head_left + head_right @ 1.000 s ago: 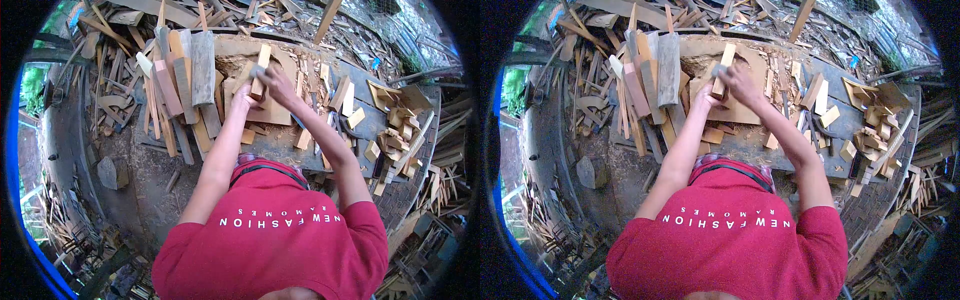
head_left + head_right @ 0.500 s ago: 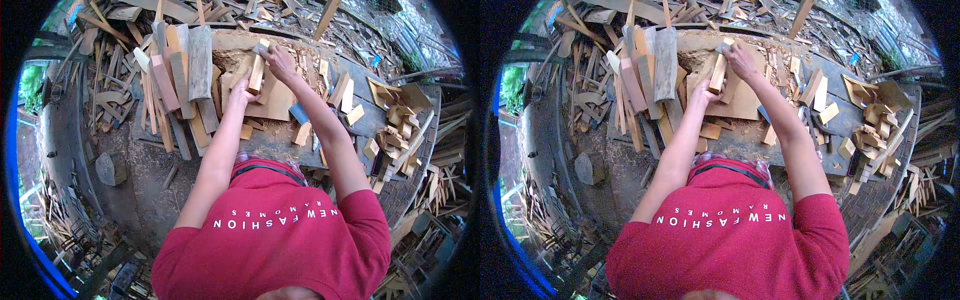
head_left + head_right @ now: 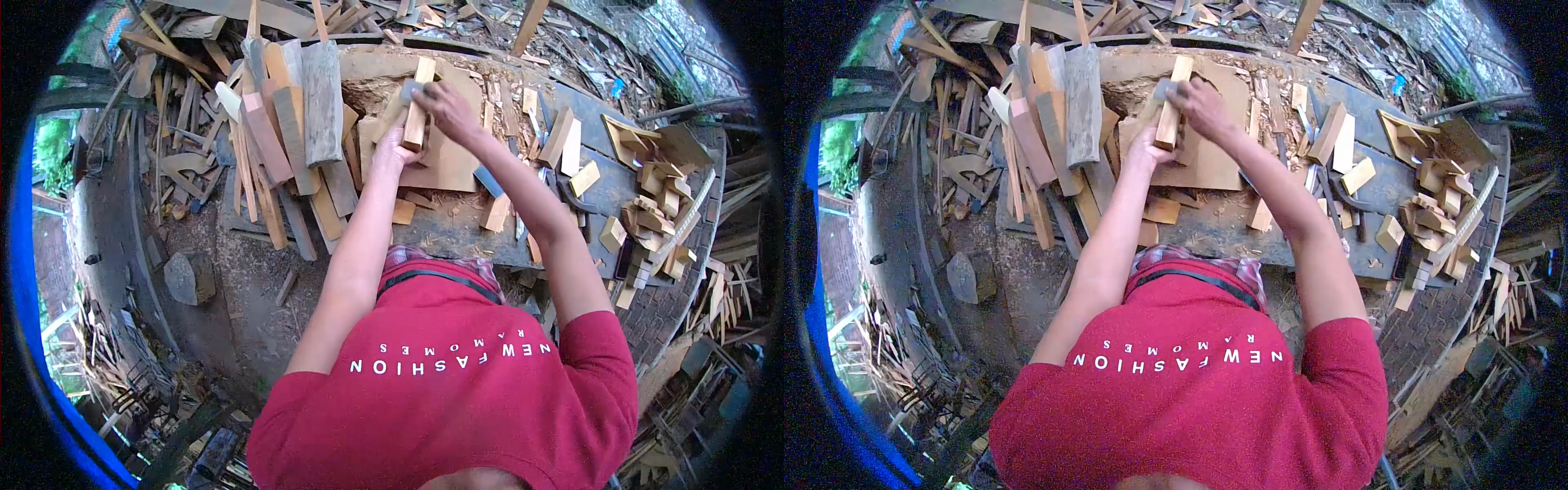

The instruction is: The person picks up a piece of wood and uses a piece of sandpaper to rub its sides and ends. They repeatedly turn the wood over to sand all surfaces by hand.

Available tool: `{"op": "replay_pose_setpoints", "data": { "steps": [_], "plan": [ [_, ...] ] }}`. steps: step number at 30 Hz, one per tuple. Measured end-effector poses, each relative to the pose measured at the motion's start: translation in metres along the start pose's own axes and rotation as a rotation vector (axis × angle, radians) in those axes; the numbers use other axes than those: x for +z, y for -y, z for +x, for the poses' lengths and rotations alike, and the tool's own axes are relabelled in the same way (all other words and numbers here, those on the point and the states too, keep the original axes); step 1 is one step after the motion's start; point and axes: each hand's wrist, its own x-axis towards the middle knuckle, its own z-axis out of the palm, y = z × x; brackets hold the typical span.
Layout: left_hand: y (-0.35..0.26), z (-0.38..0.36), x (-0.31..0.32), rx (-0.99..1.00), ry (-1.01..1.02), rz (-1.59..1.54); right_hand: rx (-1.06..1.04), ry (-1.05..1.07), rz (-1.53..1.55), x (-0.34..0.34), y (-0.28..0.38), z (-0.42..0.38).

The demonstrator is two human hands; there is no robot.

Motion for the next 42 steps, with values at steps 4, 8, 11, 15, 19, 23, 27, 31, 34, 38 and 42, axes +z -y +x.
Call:
{"op": "replay_pose_setpoints", "data": {
  "steps": [4, 8, 11, 15, 19, 23, 27, 31, 34, 38, 42],
  "plan": [
    [0.002, -0.015, 0.011, -0.048, 0.085, 0.126, 0.096, 0.052, -0.098, 0.012, -0.033, 0.022],
    [0.002, -0.013, 0.007, -0.071, 0.069, 0.085, 0.089, 0.076, -0.059, 0.001, -0.017, 0.015],
    [0.006, -0.016, 0.013, -0.017, -0.028, 0.058, -0.042, 0.043, 0.089, -0.031, 0.032, -0.018],
    [0.008, -0.020, 0.009, 0.028, 0.092, 0.148, -0.151, 0.011, 0.238, -0.038, 0.047, -0.051],
    [0.005, -0.001, -0.002, -0.006, -0.016, 0.092, -0.153, -0.074, 0.126, -0.020, 0.015, -0.025],
    [0.001, -0.011, 0.005, -0.072, 0.108, 0.074, 0.044, 0.016, -0.111, 0.012, -0.028, 0.013],
    [0.001, -0.011, 0.005, -0.101, 0.082, 0.026, 0.107, 0.013, -0.103, 0.007, -0.027, 0.029],
    [0.003, -0.005, 0.006, -0.046, 0.022, 0.074, 0.021, 0.022, 0.070, -0.017, 0.017, -0.008],
    [0.005, -0.008, 0.009, 0.003, -0.160, 0.034, -0.042, 0.081, 0.201, -0.045, 0.051, -0.040],
    [0.005, -0.018, 0.008, 0.087, 0.170, 0.321, -0.151, 0.040, 0.215, -0.048, 0.047, -0.045],
    [-0.001, 0.001, 0.002, -0.023, -0.046, -0.069, -0.061, -0.078, 0.026, -0.011, 0.006, -0.016]
  ]
}}
